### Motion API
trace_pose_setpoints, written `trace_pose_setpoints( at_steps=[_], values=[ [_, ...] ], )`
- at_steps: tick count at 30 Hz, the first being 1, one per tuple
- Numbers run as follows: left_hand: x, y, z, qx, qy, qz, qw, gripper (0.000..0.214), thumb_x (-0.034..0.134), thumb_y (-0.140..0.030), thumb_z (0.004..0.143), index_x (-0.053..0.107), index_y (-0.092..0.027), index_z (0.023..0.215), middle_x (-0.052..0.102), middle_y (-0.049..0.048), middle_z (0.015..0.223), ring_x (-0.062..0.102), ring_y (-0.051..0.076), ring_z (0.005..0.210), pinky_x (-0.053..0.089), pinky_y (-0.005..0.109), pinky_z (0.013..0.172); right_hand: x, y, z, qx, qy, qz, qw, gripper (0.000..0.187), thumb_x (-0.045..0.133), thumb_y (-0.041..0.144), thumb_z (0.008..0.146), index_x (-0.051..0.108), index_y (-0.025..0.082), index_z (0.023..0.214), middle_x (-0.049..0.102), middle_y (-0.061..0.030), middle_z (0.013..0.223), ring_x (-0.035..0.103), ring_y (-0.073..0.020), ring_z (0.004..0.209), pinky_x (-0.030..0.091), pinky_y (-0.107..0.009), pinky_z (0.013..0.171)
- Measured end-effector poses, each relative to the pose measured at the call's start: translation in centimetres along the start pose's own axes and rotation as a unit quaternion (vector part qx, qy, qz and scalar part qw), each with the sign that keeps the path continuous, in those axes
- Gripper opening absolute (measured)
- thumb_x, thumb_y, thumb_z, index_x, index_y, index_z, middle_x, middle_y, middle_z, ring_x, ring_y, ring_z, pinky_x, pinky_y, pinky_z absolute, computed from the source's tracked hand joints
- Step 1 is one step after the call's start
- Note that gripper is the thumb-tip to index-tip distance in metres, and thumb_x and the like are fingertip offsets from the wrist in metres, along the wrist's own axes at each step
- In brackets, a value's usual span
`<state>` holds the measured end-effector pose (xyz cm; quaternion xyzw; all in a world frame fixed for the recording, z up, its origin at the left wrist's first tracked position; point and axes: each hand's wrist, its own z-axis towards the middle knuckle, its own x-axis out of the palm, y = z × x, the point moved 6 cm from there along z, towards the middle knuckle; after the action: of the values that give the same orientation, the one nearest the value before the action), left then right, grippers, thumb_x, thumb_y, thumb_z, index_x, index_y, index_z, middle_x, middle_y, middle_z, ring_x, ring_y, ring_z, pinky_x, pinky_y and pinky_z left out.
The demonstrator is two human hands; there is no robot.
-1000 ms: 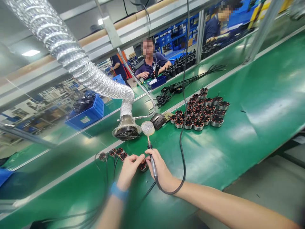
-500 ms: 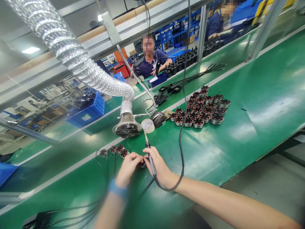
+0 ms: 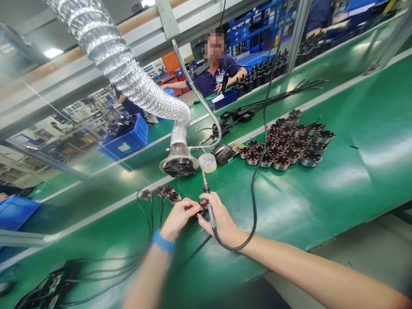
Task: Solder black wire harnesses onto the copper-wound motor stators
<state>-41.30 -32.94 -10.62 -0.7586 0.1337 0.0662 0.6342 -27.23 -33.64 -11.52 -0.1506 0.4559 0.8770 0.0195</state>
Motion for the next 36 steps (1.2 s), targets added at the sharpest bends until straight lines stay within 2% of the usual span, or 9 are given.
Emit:
trace_pose_setpoints(
  at_steps=[5,8,10,15,20,26,32,34,36],
  values=[
    [-0.5,0.3,-0.1,-0.025,-0.016,-0.002,1.0,0.041,0.075,-0.054,0.073,0.075,-0.013,0.079,0.063,0.0028,0.07,0.04,0.008,0.053,0.027,0.023,0.049,0.0,-0.3,0.0,0.009,0.012,0.01,1.0,0.053,0.06,0.009,0.08,0.04,0.026,0.127,0.048,-0.0081,0.115,0.062,-0.0201,0.09,0.058,-0.038,0.082],
    [-0.9,0.5,-0.2,-0.048,-0.036,-0.022,0.998,0.048,0.069,-0.06,0.077,0.073,-0.012,0.08,0.052,-0.0022,0.053,0.029,0.006,0.045,0.019,0.023,0.045,0.1,-0.5,0.0,0.01,0.013,0.012,1.0,0.053,0.061,0.009,0.081,0.041,0.026,0.127,0.048,-0.0089,0.117,0.061,-0.0211,0.092,0.057,-0.04,0.084],
    [-0.9,0.3,0.0,-0.047,-0.057,-0.02,0.997,0.047,0.068,-0.059,0.078,0.072,-0.013,0.078,0.049,-0.0034,0.051,0.029,0.006,0.045,0.021,0.023,0.046,0.2,-0.4,0.0,0.005,0.013,0.012,1.0,0.054,0.063,0.01,0.081,0.041,0.026,0.127,0.049,-0.009,0.116,0.061,-0.0218,0.093,0.057,-0.041,0.085],
    [-0.5,-0.8,0.5,-0.001,-0.078,0.007,0.997,0.03,0.072,-0.043,0.076,0.069,-0.013,0.073,0.066,0.004,0.071,0.056,0.014,0.064,0.042,0.026,0.062,0.1,-0.3,0.1,0.006,0.021,0.01,1.0,0.055,0.066,0.011,0.082,0.041,0.027,0.128,0.048,-0.0082,0.114,0.061,-0.0221,0.095,0.058,-0.041,0.086],
    [-0.7,-1.0,0.2,0.024,-0.077,0.018,0.997,0.025,0.073,-0.038,0.074,0.07,-0.014,0.07,0.066,0.0036,0.072,0.058,0.015,0.068,0.044,0.027,0.068,0.1,-0.3,0.2,0.008,0.023,0.013,1.0,0.051,0.064,0.013,0.084,0.041,0.027,0.128,0.048,-0.0091,0.118,0.062,-0.0213,0.092,0.058,-0.04,0.085],
    [-1.0,-0.1,0.1,0.008,-0.087,-0.021,0.996,0.026,0.076,-0.04,0.072,0.074,-0.013,0.073,0.07,0.0064,0.076,0.061,0.018,0.074,0.046,0.031,0.076,0.2,-0.5,0.0,0.008,0.022,0.01,1.0,0.05,0.064,0.015,0.085,0.042,0.027,0.128,0.049,-0.0084,0.116,0.063,-0.0215,0.092,0.058,-0.04,0.084],
    [-2.1,-1.3,-1.2,0.03,-0.15,0.013,0.988,0.025,0.061,-0.036,0.087,0.075,-0.017,0.095,0.065,0.0081,0.1,0.06,0.018,0.086,0.047,0.028,0.072,-0.2,0.0,0.4,0.0,0.002,-0.018,1.0,0.049,0.065,0.018,0.087,0.042,0.026,0.129,0.052,-0.0091,0.113,0.062,-0.0237,0.097,0.056,-0.042,0.087],
    [-1.7,-2.2,-2.3,0.062,-0.161,0.054,0.983,0.028,0.05,-0.032,0.093,0.074,-0.017,0.093,0.06,0.0086,0.105,0.059,0.018,0.088,0.049,0.028,0.072,-0.6,0.3,0.5,-0.023,-0.019,-0.026,0.999,0.046,0.063,0.02,0.089,0.042,0.026,0.13,0.054,-0.0097,0.112,0.061,-0.0249,0.101,0.055,-0.043,0.089],
    [-0.5,-3.5,-3.6,0.118,-0.16,0.126,0.972,0.033,0.042,-0.027,0.097,0.072,-0.017,0.087,0.058,0.0093,0.102,0.058,0.02,0.095,0.05,0.031,0.083,-1.1,0.7,0.5,-0.061,-0.046,-0.039,0.996,0.04,0.061,0.023,0.091,0.045,0.027,0.128,0.056,-0.0109,0.114,0.061,-0.0263,0.104,0.053,-0.045,0.091]
  ],
)
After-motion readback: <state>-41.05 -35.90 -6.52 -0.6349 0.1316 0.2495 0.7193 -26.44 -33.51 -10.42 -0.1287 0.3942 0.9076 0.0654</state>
